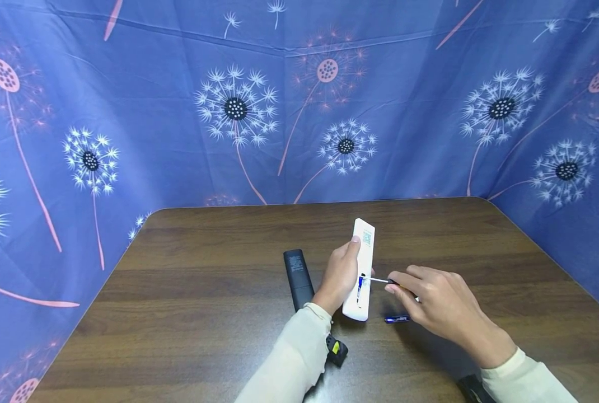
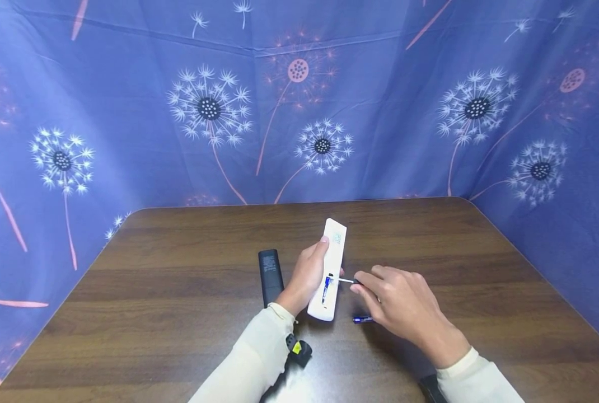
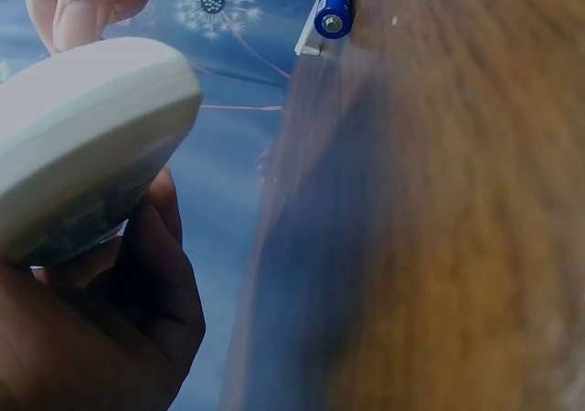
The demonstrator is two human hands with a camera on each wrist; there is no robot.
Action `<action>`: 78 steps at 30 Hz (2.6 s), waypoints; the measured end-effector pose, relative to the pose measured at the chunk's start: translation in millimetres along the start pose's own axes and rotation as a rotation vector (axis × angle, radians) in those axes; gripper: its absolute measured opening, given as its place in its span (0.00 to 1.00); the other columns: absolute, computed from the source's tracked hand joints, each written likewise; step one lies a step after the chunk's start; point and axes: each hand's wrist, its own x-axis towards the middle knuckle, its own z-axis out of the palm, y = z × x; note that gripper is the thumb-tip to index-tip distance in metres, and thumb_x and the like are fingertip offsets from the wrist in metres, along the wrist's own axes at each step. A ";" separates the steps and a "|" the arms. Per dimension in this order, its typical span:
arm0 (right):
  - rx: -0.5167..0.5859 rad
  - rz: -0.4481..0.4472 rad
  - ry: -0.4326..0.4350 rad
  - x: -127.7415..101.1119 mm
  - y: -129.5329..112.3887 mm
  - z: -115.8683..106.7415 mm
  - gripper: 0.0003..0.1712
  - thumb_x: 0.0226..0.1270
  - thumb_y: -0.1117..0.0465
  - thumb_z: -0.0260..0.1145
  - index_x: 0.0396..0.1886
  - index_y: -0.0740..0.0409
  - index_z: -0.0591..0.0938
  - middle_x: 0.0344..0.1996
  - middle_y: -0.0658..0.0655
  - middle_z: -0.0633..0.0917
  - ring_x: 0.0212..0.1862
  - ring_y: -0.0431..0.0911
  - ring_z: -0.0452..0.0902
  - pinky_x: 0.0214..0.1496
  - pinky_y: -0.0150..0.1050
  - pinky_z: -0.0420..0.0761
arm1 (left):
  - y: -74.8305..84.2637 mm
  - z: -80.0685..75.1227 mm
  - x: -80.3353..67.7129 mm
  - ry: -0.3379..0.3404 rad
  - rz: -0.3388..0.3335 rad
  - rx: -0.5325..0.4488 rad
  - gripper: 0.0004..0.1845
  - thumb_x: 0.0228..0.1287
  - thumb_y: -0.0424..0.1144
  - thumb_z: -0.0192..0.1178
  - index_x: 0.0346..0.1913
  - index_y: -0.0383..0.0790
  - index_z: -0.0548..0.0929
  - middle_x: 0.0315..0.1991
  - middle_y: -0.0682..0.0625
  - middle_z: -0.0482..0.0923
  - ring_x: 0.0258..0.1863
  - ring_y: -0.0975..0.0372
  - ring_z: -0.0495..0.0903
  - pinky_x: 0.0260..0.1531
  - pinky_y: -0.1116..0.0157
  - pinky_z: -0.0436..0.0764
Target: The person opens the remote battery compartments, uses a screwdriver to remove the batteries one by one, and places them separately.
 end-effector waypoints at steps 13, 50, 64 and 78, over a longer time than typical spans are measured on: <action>-0.013 0.032 -0.015 -8.0 2.1 -2.8 0.15 0.72 0.45 0.59 0.34 0.45 0.86 0.20 0.38 0.68 0.18 0.31 0.58 0.14 0.34 0.62 | 0.9 5.9 -2.1 -0.025 -0.038 0.068 0.23 0.79 0.50 0.37 0.50 0.39 0.79 0.23 0.46 0.79 0.20 0.61 0.77 0.18 0.65 0.75; -0.048 0.215 -0.152 -24.6 15.7 -12.0 0.08 0.56 0.54 0.76 0.36 0.43 0.88 0.25 0.37 0.80 0.21 0.34 0.71 0.18 0.40 0.70 | -2.8 4.7 -0.8 -0.086 -0.058 0.109 0.26 0.76 0.54 0.53 0.61 0.34 0.75 0.37 0.49 0.78 0.32 0.60 0.80 0.31 0.62 0.83; -0.041 0.239 -0.176 -24.8 14.8 -11.7 0.07 0.57 0.53 0.76 0.36 0.42 0.88 0.24 0.34 0.77 0.21 0.31 0.65 0.18 0.37 0.67 | -3.9 2.7 0.5 -0.075 -0.030 0.103 0.28 0.76 0.54 0.51 0.61 0.33 0.75 0.34 0.49 0.78 0.28 0.61 0.78 0.27 0.65 0.80; -0.043 0.279 -0.180 -22.5 11.3 -13.1 0.08 0.58 0.51 0.75 0.37 0.45 0.89 0.29 0.39 0.84 0.22 0.32 0.71 0.20 0.40 0.70 | -0.9 -0.2 3.5 0.014 0.059 0.062 0.28 0.78 0.55 0.46 0.52 0.32 0.82 0.31 0.48 0.81 0.30 0.62 0.80 0.35 0.63 0.80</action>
